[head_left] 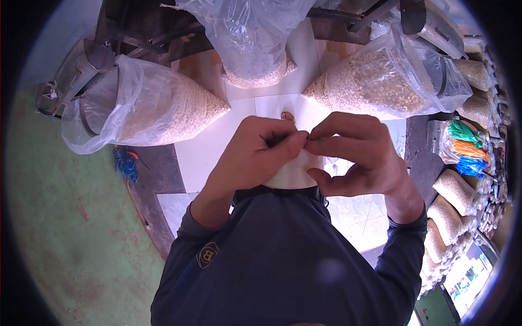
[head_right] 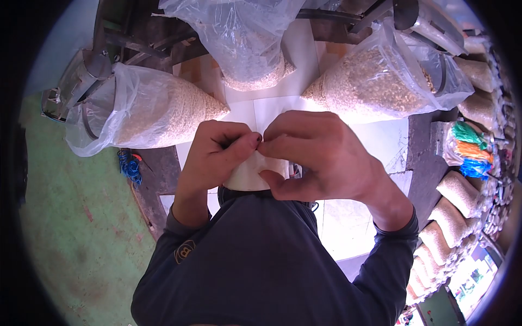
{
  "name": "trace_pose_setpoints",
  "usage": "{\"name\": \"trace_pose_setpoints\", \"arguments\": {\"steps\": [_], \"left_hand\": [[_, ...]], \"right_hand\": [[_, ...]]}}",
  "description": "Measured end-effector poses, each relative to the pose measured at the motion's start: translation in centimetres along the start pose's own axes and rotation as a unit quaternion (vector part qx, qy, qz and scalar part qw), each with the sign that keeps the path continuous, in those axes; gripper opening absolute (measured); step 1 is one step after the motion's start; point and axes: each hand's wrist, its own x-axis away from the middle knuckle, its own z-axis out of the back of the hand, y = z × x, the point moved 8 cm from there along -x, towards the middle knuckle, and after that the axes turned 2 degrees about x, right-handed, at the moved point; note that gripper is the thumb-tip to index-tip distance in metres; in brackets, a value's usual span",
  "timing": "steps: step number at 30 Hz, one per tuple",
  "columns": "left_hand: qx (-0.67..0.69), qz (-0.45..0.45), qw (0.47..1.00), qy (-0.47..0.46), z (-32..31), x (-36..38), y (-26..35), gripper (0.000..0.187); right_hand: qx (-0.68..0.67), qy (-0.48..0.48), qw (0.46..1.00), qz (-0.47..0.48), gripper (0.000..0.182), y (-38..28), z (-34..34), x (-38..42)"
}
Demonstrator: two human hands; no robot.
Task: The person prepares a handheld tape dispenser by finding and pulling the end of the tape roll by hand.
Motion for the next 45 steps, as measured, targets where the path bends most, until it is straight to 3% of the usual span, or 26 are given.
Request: {"name": "trace_pose_setpoints", "arguments": {"steps": [9, 12, 18, 29, 42, 45], "left_hand": [[0.020, 0.012, 1.000, 0.010, 0.1, 0.3, -1.3, 0.024], [0.012, 0.031, 0.999, 0.016, 0.2, 0.5, -1.7, 0.024], [0.028, -0.028, 0.997, 0.059, 1.7, 0.5, -0.7, 0.023], [-0.032, -0.018, 0.999, 0.020, 1.4, 0.8, -0.4, 0.024], [0.024, 0.029, 0.999, 0.007, 0.1, 0.3, -2.1, 0.025], [-0.016, -0.017, 0.999, 0.029, 0.5, 0.0, -0.3, 0.028]], "right_hand": [[0.055, 0.029, 0.997, 0.034, 0.028, 0.6, -1.1, 1.0], [0.045, 0.010, 0.999, -0.002, 0.030, 1.0, -1.1, 1.2], [-0.007, 0.034, 0.999, -0.030, 0.039, 0.6, 0.1, 0.2], [-0.013, -0.017, 0.998, -0.059, 0.033, 0.6, -0.9, -0.9], [-0.018, -0.009, 0.998, -0.058, 0.027, 1.8, -1.1, 0.1], [-0.018, 0.001, 0.998, -0.056, 0.031, 1.6, -0.5, -0.1]]}}
